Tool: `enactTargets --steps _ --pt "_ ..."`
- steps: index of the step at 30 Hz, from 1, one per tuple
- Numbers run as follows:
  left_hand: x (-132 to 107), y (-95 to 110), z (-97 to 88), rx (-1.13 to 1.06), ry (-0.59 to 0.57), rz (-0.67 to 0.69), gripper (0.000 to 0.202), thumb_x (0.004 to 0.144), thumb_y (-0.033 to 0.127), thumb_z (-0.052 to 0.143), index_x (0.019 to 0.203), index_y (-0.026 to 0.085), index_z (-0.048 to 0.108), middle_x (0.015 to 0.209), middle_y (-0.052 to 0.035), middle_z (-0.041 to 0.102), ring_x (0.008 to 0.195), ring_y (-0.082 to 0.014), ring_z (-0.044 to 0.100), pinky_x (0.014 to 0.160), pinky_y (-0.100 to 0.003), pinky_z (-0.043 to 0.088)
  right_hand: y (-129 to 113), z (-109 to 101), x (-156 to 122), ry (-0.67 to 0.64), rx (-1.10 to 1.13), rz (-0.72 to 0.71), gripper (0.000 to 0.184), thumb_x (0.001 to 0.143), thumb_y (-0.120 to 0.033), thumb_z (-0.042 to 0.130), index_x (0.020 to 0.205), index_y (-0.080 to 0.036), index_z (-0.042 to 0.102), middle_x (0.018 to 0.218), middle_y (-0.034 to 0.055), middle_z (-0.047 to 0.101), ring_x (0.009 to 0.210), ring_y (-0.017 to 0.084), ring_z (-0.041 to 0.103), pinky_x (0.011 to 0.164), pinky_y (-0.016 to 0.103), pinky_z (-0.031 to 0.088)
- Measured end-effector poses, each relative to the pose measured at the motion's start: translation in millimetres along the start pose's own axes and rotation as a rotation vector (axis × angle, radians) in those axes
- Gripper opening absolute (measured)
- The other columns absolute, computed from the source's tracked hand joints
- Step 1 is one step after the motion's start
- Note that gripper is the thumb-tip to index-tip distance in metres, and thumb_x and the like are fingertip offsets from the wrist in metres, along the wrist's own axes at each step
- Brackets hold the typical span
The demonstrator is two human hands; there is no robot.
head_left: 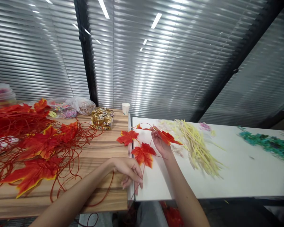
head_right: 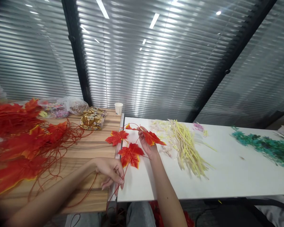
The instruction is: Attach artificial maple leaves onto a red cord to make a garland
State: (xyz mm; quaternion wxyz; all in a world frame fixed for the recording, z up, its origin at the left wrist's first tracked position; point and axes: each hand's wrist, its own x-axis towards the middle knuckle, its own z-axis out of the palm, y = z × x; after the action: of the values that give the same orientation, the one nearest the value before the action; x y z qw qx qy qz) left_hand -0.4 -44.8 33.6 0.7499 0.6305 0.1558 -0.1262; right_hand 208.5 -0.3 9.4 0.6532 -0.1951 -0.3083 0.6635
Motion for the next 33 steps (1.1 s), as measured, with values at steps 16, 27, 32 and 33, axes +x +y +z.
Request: enactTargets --steps 16,27,32,33 --pt "6 -10 -35.4 -0.22 1.053 0.426 0.032 0.065 0.039 0.066 0.078 0.012 0.055 0.058 0.002 0.056 0.042 -0.0039 0.047 0.04 -0.015 0.035 13 -12 14 0.22 -0.337 -0.254 0.033 0.061 -0.014 0.067 0.093 -0.015 0.059 0.099 0.007 0.063 0.096 0.019 0.058 0.086 0.034 0.046" --pt "12 -17 -43.7 -0.114 1.254 0.492 0.031 0.062 0.035 0.065 0.077 0.011 0.053 0.052 0.0029 0.053 0.04 -0.0062 0.046 0.038 -0.018 0.035 9 -37 19 0.539 -0.874 -0.416 0.032 0.062 -0.015 0.048 0.091 -0.013 0.061 0.093 0.0103 0.064 0.086 0.021 0.059 0.062 0.03 0.048" --pt "13 -21 -45.8 -0.085 1.257 0.491 0.03 0.065 0.037 0.063 0.078 0.012 0.055 0.056 0.0017 0.055 0.042 -0.0067 0.047 0.04 -0.017 0.036 3 -3 4 0.411 -0.767 -0.407 0.026 0.064 -0.023 0.059 0.088 -0.016 0.062 0.091 0.0081 0.065 0.085 0.02 0.058 0.064 0.029 0.046" --pt "13 -21 -45.5 -0.063 1.252 0.489 0.029 0.066 0.038 0.062 0.077 0.012 0.055 0.055 0.0016 0.054 0.043 -0.0068 0.047 0.04 -0.017 0.036 2 5 0 0.325 -0.72 -0.362 0.026 0.064 -0.025 0.062 0.089 -0.017 0.063 0.091 0.0075 0.065 0.082 0.019 0.058 0.064 0.028 0.046"
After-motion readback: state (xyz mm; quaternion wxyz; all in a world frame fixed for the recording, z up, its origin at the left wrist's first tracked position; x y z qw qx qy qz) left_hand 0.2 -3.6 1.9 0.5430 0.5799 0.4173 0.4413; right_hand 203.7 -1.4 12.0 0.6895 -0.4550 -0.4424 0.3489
